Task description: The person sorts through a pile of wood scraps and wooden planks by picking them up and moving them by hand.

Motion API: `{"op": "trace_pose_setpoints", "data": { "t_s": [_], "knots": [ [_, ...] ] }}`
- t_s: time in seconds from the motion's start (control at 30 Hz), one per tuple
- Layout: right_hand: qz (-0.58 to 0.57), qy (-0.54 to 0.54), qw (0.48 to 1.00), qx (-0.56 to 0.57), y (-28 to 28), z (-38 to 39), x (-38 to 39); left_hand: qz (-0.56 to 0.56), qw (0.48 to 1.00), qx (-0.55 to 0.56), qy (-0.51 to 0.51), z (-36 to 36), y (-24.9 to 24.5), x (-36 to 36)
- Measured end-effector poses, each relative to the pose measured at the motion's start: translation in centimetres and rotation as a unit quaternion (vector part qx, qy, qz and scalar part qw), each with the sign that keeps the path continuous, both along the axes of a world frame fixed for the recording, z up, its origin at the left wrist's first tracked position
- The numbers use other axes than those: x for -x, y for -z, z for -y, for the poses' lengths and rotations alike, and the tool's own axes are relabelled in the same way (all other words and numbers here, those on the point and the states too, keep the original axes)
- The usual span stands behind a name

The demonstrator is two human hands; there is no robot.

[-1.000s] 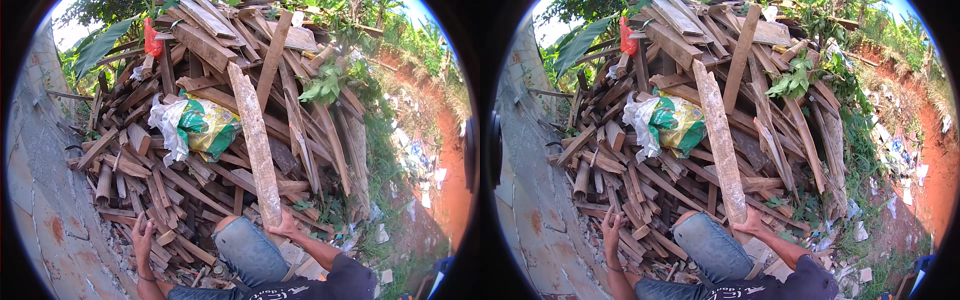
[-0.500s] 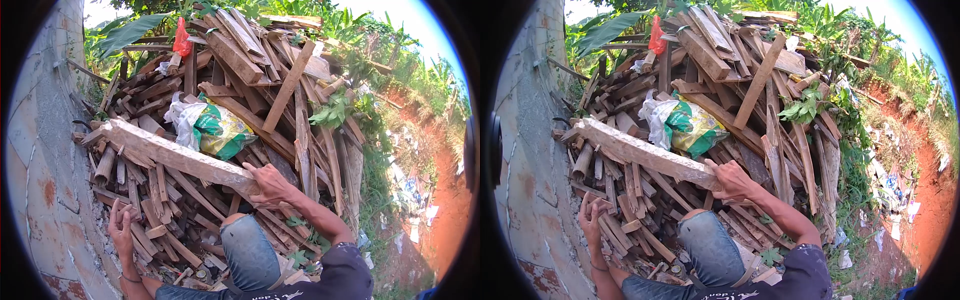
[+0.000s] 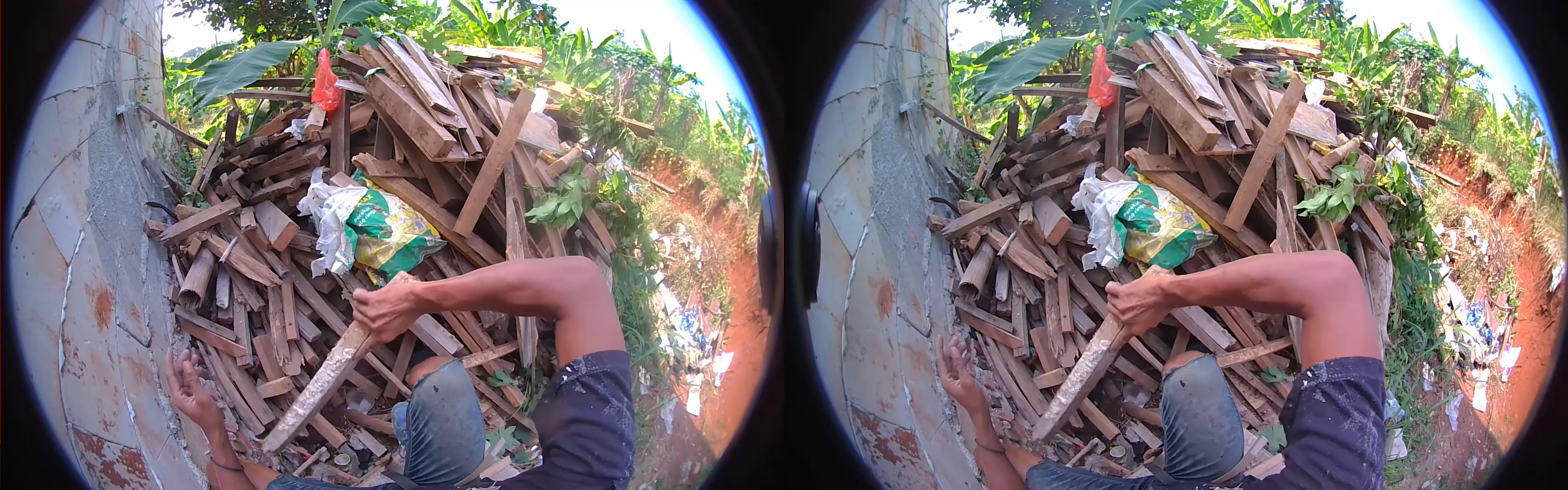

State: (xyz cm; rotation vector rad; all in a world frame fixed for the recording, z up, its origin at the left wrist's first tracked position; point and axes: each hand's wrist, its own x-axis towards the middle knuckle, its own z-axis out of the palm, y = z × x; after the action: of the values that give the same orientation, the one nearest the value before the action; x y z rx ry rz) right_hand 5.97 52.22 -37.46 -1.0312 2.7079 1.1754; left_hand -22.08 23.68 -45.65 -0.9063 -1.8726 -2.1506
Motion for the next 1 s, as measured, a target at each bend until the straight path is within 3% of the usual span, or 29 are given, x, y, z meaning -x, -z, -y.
{"op": "trace_pose_setpoints", "data": {
  "t_s": [0.1,0.17,0.2,0.27,0.33,0.37,0.47,0.5,0.57,0.63,0.67,0.77,0.9,1.0],
  "knots": [
    [-0.168,0.163,0.957,-0.171,-13.7,-6.4,-6.5,0.025,0.991,-0.108,-0.074,2.6,0.2,1.9],
    [-0.349,0.257,0.877,-0.206,-24.7,-15.4,-13.4,0.029,0.989,-0.127,-0.071,3.6,1.0,3.2],
    [-0.408,0.462,0.714,-0.330,-29.6,-17.1,-16.0,0.031,0.986,-0.144,-0.073,3.3,1.2,3.4],
    [-0.503,0.450,0.593,-0.440,-34.8,-12.8,-18.5,0.060,0.988,-0.133,-0.042,1.8,1.1,2.8],
    [-0.570,0.492,0.610,-0.247,-35.6,-10.0,-17.4,0.117,0.987,-0.111,-0.022,0.5,1.6,1.9],
    [-0.569,0.528,0.619,-0.114,-35.2,-9.1,-16.4,0.117,0.988,-0.101,-0.020,-0.1,2.0,2.0],
    [-0.577,0.474,0.664,-0.044,-28.3,-12.8,-17.4,0.132,0.989,-0.050,0.041,-1.7,2.9,2.0],
    [-0.532,0.494,0.686,0.049,-25.1,-13.0,-18.0,0.131,0.990,-0.040,0.047,-2.1,3.0,1.9],
    [-0.426,0.634,0.612,0.205,-18.1,-10.1,-18.9,0.152,0.984,-0.037,0.084,-2.4,3.3,1.7],
    [-0.324,0.715,0.573,0.238,-10.9,-10.8,-22.2,0.157,0.982,-0.028,0.100,-2.3,3.4,1.9],
    [-0.269,0.763,0.515,0.282,-8.7,-10.8,-23.1,0.155,0.983,-0.025,0.096,-2.4,3.2,2.0],
    [-0.274,0.769,0.473,0.332,-3.1,-11.0,-26.4,0.152,0.984,-0.019,0.093,-2.7,2.8,1.8],
    [-0.324,0.758,0.480,0.298,2.6,-11.6,-28.0,0.154,0.982,-0.028,0.111,-3.0,3.2,1.2],
    [-0.364,0.715,0.475,0.361,5.1,-12.5,-29.1,0.152,0.980,-0.034,0.127,-3.3,2.6,0.6]
  ]
}}
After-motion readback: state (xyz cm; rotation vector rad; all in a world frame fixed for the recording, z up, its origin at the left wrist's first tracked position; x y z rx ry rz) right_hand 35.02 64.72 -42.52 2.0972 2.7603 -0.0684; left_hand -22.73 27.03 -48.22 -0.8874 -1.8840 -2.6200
